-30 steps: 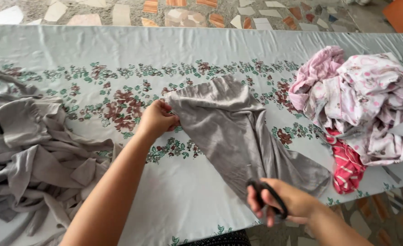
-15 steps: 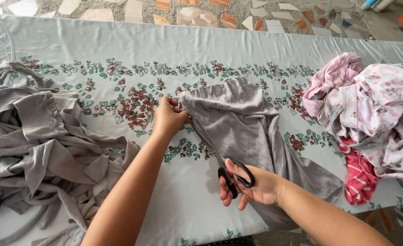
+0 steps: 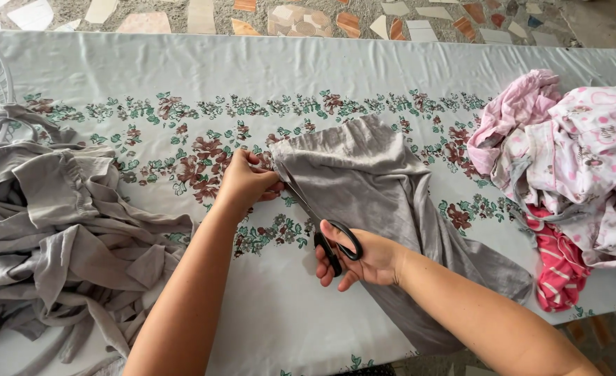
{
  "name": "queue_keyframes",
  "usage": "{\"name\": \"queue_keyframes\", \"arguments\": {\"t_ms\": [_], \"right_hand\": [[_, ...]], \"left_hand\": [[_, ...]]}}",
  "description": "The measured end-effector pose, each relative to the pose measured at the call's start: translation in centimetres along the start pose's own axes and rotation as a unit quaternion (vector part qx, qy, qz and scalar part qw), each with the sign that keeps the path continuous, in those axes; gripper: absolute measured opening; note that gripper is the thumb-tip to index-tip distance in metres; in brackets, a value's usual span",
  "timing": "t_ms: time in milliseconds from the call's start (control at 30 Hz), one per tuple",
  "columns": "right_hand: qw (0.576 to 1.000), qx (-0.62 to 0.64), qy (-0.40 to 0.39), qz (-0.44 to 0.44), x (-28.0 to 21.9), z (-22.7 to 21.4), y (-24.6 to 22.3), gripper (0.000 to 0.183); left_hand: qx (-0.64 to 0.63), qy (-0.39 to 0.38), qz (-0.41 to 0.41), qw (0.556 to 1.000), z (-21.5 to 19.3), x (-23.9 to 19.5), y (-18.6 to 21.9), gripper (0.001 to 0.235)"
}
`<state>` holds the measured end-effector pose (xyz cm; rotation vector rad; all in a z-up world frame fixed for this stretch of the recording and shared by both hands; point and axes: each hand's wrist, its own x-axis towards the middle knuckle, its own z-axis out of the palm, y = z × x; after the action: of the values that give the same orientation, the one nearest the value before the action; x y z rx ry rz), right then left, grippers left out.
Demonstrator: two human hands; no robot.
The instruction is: Cutting pieces of cloth into thin strips using scissors for rug preparation.
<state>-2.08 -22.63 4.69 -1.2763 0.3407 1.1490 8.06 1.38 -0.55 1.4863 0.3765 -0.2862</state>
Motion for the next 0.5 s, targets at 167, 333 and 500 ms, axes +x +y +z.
{"name": "queue_keyframes", "arguments": {"t_ms": [167, 333, 500], "right_hand": [[0.998, -0.02, 0.051, -0.009, 0.5, 0.5, 0.3, 0.062], [0.994, -0.026, 0.103, -0.022, 1.4, 0.8, 1.2, 0.06], [0.99, -0.021, 0.136, -0.033, 1.8, 1.1, 2.0, 0.056]], "left_hand": [[-0.003, -0.014, 0.004, 1.0, -0.3, 0.3, -0.3, 0.044], [0.0, -0.02, 0.017, 1.0, -0.4, 0.5, -0.5, 0.045], [-0.004, -0.036, 0.024, 0.999, -0.5, 0.6, -0.8, 0.046]]}}
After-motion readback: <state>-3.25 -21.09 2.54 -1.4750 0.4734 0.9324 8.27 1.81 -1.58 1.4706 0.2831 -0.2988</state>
